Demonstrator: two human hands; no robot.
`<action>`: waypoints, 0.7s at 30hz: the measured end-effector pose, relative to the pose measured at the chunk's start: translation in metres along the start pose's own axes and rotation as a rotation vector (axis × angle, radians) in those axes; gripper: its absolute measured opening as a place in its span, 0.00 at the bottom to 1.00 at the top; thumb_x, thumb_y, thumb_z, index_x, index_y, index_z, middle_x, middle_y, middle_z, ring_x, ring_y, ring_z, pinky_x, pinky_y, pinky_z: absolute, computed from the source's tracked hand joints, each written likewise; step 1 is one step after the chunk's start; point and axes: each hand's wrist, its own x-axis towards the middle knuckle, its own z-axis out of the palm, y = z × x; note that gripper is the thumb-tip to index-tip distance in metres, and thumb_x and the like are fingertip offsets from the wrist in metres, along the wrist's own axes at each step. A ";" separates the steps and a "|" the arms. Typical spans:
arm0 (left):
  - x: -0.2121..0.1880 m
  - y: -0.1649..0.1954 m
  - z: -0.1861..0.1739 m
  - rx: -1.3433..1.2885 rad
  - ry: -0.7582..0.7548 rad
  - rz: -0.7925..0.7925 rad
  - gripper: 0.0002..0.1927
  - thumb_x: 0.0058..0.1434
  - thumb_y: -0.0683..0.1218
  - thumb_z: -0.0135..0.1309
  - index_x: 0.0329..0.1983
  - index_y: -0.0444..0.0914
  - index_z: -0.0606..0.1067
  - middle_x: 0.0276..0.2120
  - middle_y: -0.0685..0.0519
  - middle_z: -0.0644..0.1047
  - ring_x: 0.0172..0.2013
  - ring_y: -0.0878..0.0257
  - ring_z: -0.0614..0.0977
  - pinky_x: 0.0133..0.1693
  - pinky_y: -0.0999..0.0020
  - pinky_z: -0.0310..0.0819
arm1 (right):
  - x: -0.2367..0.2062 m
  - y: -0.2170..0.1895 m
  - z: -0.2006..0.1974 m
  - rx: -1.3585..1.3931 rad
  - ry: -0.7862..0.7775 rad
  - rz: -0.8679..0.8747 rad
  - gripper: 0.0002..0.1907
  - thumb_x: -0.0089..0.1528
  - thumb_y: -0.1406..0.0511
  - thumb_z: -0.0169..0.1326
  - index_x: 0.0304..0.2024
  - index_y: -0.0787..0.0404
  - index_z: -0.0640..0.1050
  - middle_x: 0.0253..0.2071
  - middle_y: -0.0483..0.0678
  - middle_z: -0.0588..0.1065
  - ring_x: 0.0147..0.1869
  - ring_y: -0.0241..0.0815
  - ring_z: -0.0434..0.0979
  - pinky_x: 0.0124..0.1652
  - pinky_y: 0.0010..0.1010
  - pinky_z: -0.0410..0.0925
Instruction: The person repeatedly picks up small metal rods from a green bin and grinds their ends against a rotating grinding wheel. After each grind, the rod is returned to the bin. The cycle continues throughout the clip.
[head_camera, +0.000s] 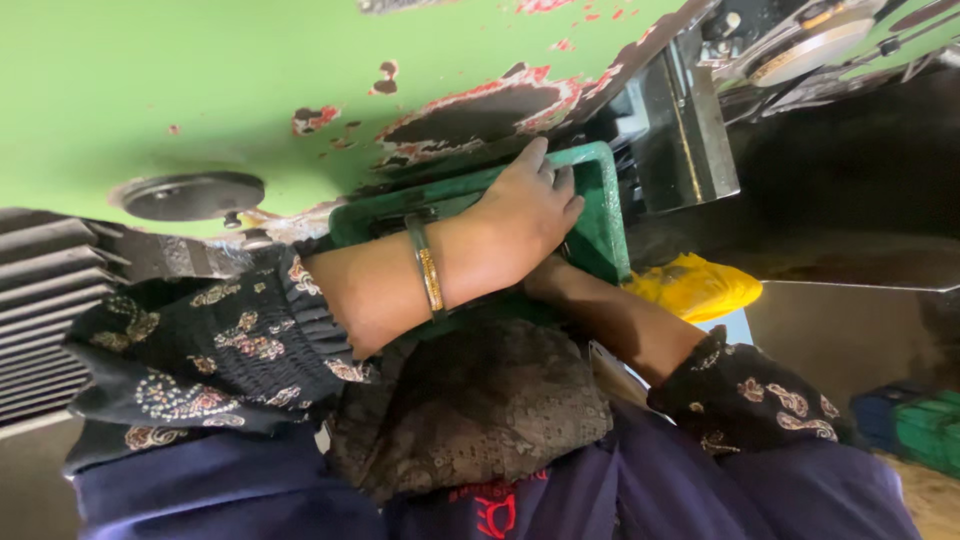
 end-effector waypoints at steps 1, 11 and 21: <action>0.001 -0.001 -0.001 0.007 -0.004 -0.002 0.28 0.61 0.49 0.47 0.65 0.39 0.69 0.60 0.38 0.70 0.58 0.46 0.73 0.63 0.44 0.49 | -0.001 0.000 -0.001 0.007 0.004 -0.003 0.28 0.64 0.64 0.53 0.66 0.59 0.67 0.63 0.55 0.71 0.65 0.52 0.71 0.61 0.40 0.66; 0.000 0.006 -0.010 0.023 -0.045 0.048 0.29 0.61 0.49 0.47 0.67 0.39 0.68 0.62 0.38 0.69 0.56 0.44 0.75 0.63 0.45 0.51 | -0.006 0.001 -0.009 0.067 0.024 0.003 0.30 0.62 0.65 0.56 0.67 0.60 0.67 0.63 0.54 0.72 0.66 0.50 0.71 0.61 0.39 0.67; -0.004 0.003 -0.015 -0.010 -0.021 0.037 0.28 0.63 0.48 0.46 0.68 0.39 0.67 0.63 0.37 0.68 0.57 0.45 0.74 0.64 0.44 0.49 | -0.014 0.009 -0.022 0.266 0.038 0.003 0.32 0.60 0.67 0.59 0.67 0.61 0.67 0.63 0.53 0.72 0.66 0.48 0.71 0.61 0.38 0.67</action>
